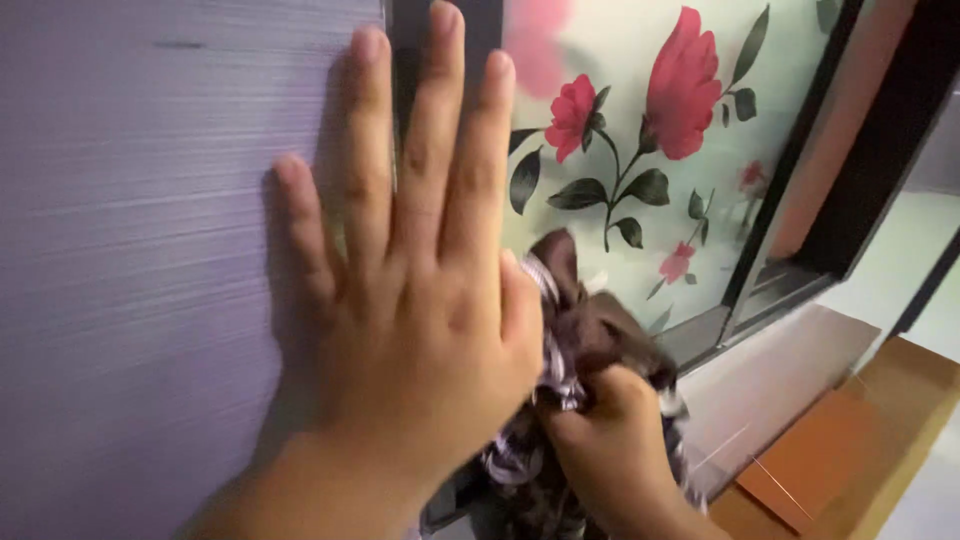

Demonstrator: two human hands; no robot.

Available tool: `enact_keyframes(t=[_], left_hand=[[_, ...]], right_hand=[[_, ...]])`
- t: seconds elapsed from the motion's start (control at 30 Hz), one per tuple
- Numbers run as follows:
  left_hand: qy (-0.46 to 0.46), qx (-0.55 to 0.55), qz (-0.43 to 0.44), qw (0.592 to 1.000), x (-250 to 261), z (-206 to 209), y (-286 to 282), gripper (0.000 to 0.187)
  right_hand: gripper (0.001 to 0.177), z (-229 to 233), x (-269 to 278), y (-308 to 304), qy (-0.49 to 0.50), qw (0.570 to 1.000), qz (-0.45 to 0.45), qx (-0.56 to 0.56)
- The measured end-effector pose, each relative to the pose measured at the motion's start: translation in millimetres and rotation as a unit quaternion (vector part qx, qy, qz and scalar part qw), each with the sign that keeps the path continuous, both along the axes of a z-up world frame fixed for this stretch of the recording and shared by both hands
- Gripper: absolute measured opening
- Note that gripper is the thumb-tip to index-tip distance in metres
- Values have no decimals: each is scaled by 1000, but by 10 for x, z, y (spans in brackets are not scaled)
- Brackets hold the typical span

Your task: Cleaning a sliding window track and glass pane with a patterned cloth.

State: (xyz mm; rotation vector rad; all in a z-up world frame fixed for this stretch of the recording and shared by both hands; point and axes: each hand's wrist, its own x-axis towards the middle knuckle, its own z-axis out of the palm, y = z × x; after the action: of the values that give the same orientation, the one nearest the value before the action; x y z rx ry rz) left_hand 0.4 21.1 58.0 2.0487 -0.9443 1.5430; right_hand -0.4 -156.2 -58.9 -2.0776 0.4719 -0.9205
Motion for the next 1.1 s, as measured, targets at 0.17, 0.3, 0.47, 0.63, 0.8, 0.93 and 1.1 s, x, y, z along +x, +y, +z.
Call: enact_keyframes(t=[0.17,0.3,0.47,0.63,0.8,0.93,1.1], left_hand=[[-8,39,101,994,34,-31,-34,76],[4,18,93,996,75,-55,-80,75],[-12,14,80,997,62,-63,-25,75],[-9,20,83,996,63,-91,-17,74],[-21,18,107,994,28,-68,-58,73],[-2,20,118,993,-2,-69,-66,70],[3,24,144,989,-21,-89,-108,69]], right_hand=[[29,625,8,-13,-266,943,176,-100],[20,1234,-7,7,-254,945,193,-74],[36,889,-71,81,-286,926,235,-76],[33,226,-145,29,-232,937,219,-145],[44,823,-6,-213,-255,941,218,-35],[34,1231,11,-338,-254,939,233,-22],[50,324,12,-400,-274,935,132,-183]])
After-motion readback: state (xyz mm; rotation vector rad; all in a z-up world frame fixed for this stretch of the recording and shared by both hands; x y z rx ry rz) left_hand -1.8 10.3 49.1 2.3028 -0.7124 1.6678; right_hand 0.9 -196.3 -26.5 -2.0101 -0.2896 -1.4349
